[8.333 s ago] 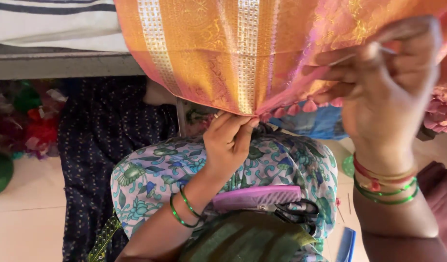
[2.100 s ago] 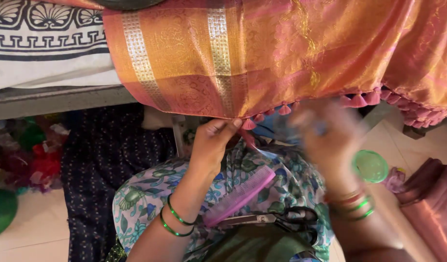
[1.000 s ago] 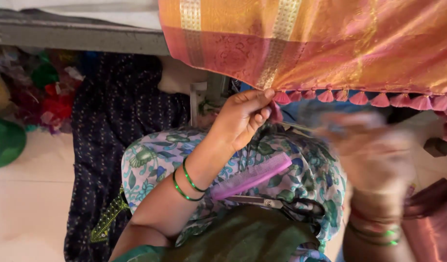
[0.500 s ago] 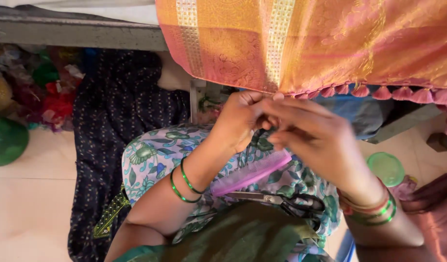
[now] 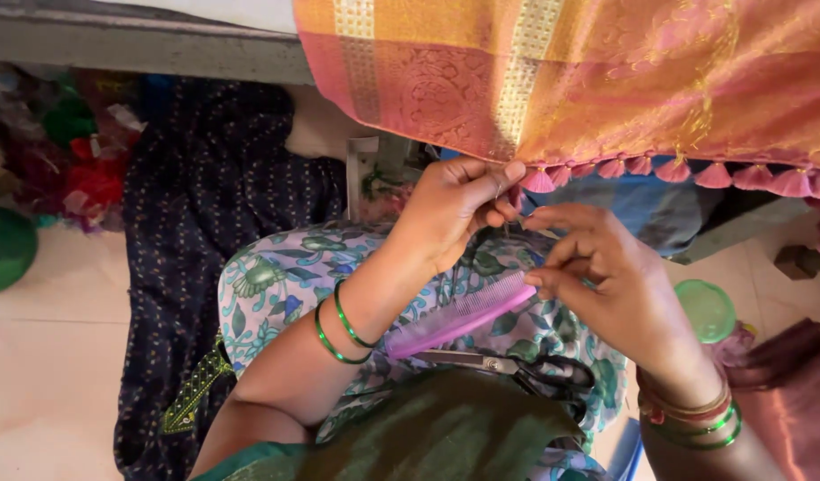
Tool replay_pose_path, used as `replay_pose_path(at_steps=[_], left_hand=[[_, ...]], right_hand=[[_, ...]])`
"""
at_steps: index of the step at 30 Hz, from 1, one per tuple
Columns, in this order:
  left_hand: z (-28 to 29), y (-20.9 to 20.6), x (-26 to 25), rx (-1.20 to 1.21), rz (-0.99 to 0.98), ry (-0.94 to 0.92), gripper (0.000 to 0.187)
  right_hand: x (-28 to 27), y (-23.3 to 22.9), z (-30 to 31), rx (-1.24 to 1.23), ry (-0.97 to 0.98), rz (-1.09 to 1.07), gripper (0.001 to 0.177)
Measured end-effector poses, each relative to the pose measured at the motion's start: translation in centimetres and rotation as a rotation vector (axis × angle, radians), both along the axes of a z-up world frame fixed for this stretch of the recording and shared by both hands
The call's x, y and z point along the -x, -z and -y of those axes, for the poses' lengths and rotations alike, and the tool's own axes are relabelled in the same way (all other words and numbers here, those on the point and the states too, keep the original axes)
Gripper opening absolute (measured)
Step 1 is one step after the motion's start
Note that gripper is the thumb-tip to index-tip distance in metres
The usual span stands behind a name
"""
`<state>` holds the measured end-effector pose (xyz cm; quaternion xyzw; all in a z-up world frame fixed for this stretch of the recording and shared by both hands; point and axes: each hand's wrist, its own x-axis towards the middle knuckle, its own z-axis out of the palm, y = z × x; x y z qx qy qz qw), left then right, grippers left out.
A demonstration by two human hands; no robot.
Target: Attaching decorative tassels to the edge of a saree using a needle, thread, and comb.
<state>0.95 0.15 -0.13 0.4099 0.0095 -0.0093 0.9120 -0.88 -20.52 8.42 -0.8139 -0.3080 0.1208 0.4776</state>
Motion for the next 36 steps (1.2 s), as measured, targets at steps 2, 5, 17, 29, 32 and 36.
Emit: replay_pose_path(at_steps=[2,5,17,29,32,36], left_hand=[[-0.2,-0.2,0.0,-0.004,0.008,-0.003,0.023],[-0.7,-0.3,0.1,-0.018,0.025,-0.023,0.025],[-1.6,-2.5,0.8,-0.358,0.089,-0.079,0.025],[-4.1,-6.2,1.3,-0.403,0.245,0.317,0.019],[-3.8,-4.1,0.8,-0.492,0.232,0.216,0.018],[-2.4,-1.6,0.6,-0.59,0.299,0.03,0.02]], right_hand=[[0.1,-0.5,-0.2,0.012,0.001,-0.005,0.053],[0.3,-1.2,-0.4,0.107,0.007,-0.037,0.05],[0.3,-3.6,0.2,0.255,-0.044,0.374,0.055],[-4.5,-10.0,-4.3,0.387,-0.327,0.928,0.009],[-4.3,-11.2,-6.5,0.374,-0.493,0.992,0.012],[-4.4,-12.9,-8.9,0.504,-0.679,1.235,0.021]])
